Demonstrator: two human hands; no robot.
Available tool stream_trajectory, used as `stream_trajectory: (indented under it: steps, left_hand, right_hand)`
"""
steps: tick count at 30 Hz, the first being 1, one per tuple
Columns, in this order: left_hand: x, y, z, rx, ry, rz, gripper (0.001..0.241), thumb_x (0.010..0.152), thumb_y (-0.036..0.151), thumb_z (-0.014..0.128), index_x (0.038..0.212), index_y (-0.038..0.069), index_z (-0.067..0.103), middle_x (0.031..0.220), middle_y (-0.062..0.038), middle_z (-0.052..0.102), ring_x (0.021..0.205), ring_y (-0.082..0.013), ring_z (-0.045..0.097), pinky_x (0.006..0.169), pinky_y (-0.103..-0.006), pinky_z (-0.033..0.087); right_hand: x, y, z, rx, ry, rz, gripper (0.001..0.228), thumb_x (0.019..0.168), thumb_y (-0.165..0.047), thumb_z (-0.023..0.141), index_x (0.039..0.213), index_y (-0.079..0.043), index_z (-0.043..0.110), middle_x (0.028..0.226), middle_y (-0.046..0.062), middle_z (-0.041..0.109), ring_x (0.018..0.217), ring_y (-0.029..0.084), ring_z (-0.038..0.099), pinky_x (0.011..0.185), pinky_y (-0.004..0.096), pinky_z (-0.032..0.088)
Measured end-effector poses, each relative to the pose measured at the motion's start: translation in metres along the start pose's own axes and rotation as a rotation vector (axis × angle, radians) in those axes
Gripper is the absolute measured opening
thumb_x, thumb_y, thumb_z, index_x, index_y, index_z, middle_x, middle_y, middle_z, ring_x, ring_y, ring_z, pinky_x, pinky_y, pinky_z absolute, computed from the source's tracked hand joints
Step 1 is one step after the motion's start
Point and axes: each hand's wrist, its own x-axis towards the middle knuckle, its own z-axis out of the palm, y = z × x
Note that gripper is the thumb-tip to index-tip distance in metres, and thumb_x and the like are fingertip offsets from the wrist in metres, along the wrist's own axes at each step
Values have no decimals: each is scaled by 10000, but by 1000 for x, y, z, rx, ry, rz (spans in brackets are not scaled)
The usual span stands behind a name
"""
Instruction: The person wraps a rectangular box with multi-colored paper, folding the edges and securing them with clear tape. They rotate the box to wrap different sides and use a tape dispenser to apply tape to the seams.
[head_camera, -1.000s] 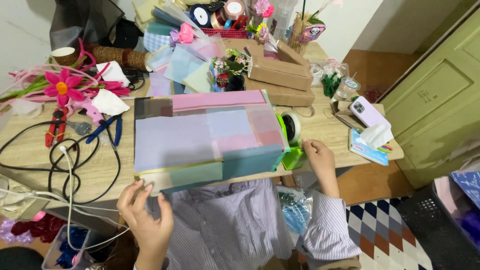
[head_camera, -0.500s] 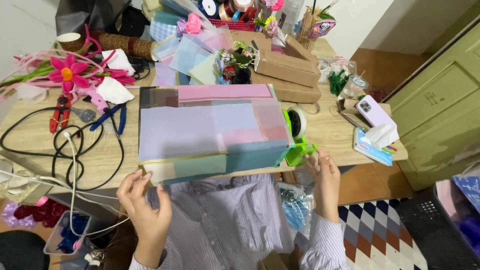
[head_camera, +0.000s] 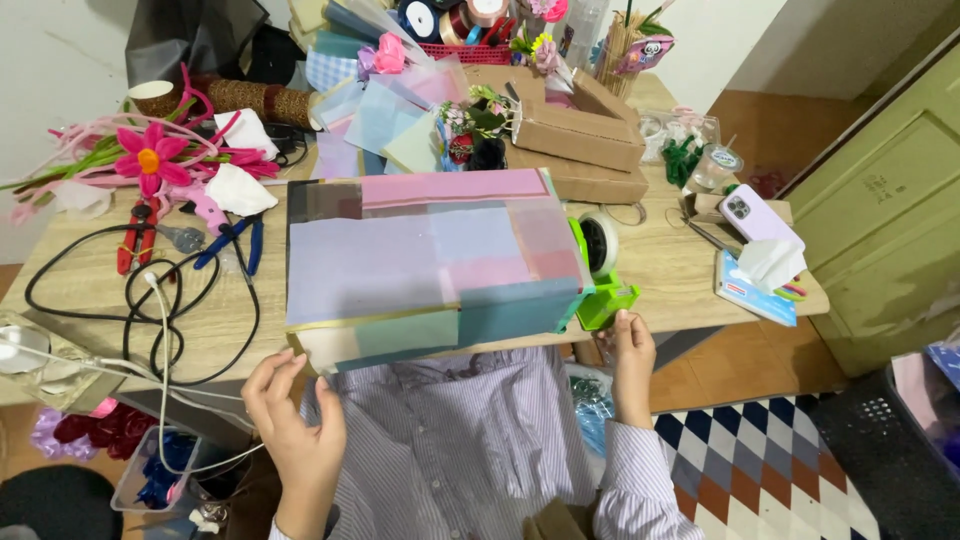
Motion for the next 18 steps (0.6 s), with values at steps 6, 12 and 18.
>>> stream_trajectory:
  steps: [6,12,18]
  left_hand:
    - [-2,9,7,25,-15,12,425,929,-99,572,1337,9,528,1336,-193,469,1294,-336,501,1162,-489,433]
    - [-31,38,39,-45,-185,5,215,960,118,554,1145,60,647,1123,-108,642,1090,-294,592,1040,-434,423]
    - [-77,61,93,-454,-756,-605,574,788,393,755,1316,246,584,1245,6,606,1070,-139,633,804,-328,508]
  right_hand:
    - [1,19,2,-148,42,-125,363,1080,-340,534,780,-145,478,635,-8,480,666,92,514,658,250,437]
    - [-46,39,-9,-169,-76,-117,306,1070,-403,482,899,-150,492,827,-22,442,803,127,443,768,288,366]
    - [-95,-3,42,-166,-398,-534,335,1062,-319,466,824,-101,555,828,57,587,800,199,585,732,319,449]
